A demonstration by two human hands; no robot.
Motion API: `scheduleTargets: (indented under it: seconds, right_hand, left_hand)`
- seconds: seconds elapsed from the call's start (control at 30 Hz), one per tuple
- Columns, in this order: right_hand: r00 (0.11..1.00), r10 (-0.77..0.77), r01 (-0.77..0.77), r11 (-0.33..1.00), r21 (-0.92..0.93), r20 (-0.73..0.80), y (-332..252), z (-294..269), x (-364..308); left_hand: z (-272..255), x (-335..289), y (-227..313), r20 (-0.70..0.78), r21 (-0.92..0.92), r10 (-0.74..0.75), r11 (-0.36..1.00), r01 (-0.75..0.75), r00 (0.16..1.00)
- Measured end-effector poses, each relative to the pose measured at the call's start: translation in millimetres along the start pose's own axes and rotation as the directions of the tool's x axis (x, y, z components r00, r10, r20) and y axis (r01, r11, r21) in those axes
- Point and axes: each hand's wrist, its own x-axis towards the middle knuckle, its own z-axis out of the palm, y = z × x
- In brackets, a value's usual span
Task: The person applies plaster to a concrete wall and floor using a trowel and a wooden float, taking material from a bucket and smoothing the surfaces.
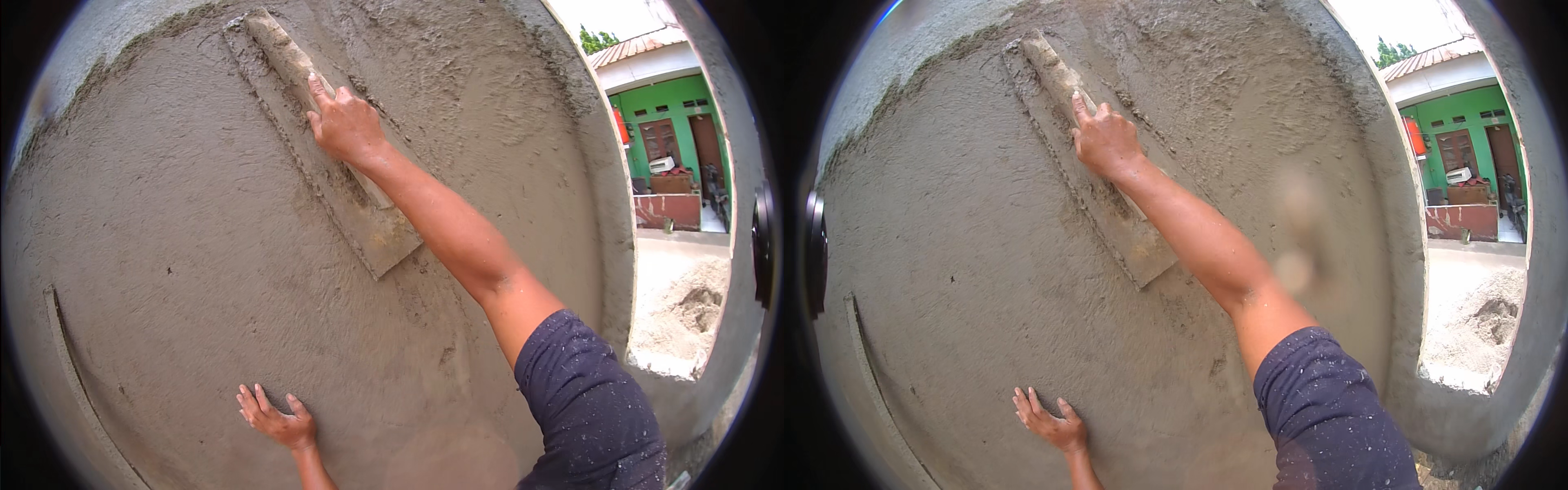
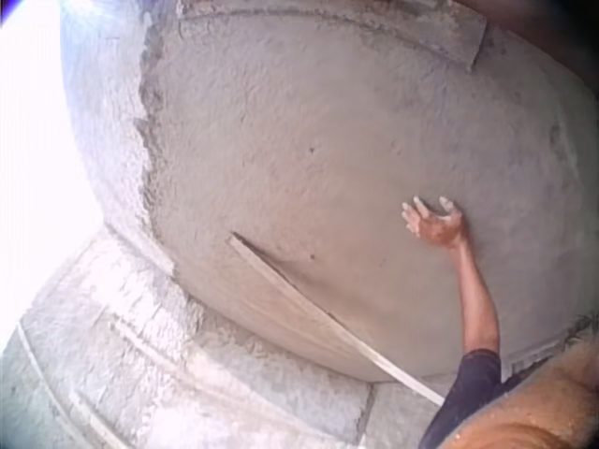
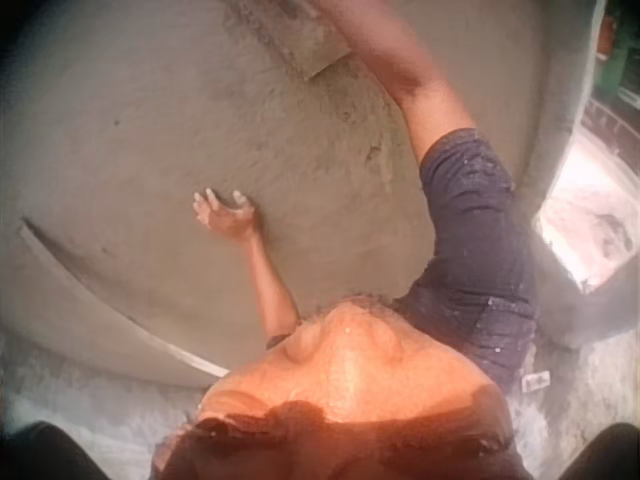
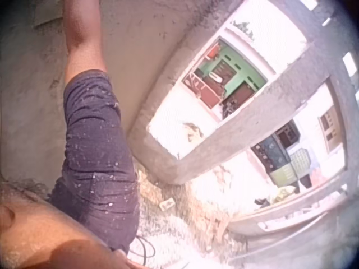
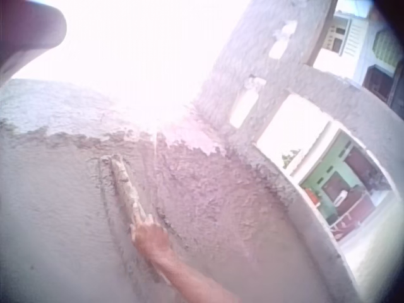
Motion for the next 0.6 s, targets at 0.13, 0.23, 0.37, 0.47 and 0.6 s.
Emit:
scheduleTargets:
  seconds: [0.13, 0.23, 0.37, 0.47, 0.6]
  right_hand:
    - [0.992, 0.119, -0.119, 0.993, -0.005, 0.030, 14.5, 6.6, 90.0]
    - [0.977, 0.214, -0.214, 0.977, -0.012, 0.012, 35.8, 6.3, 127.1]
    - [0.959, 0.284, -0.285, 0.957, -0.058, -0.010, 58.2, 1.4, 136.4]
    - [0.946, 0.321, -0.320, 0.947, -0.024, 0.055, 71.9, -0.7, 132.8]
    - [0.941, 0.334, -0.332, 0.943, -0.037, 0.050, 87.4, -4.3, 106.0]
  left_hand:
    - [1.4, -1.7, -4.5, 0.003, 0.030, 0.012, 0.999, -0.012, 1.000]
    - [2.2, -1.7, -5.6, 0.004, 0.028, 0.009, 1.000, -0.009, 1.000]
    - [0.4, -0.5, -4.6, 0.018, 0.042, -0.010, 0.999, 0.009, 1.000]
    - [0.2, 1.1, -2.8, 0.001, 0.011, 0.013, 1.000, -0.013, 1.000]
    - [-0.8, -0.6, -4.3, 0.015, 0.052, 0.018, 0.998, -0.019, 1.000]
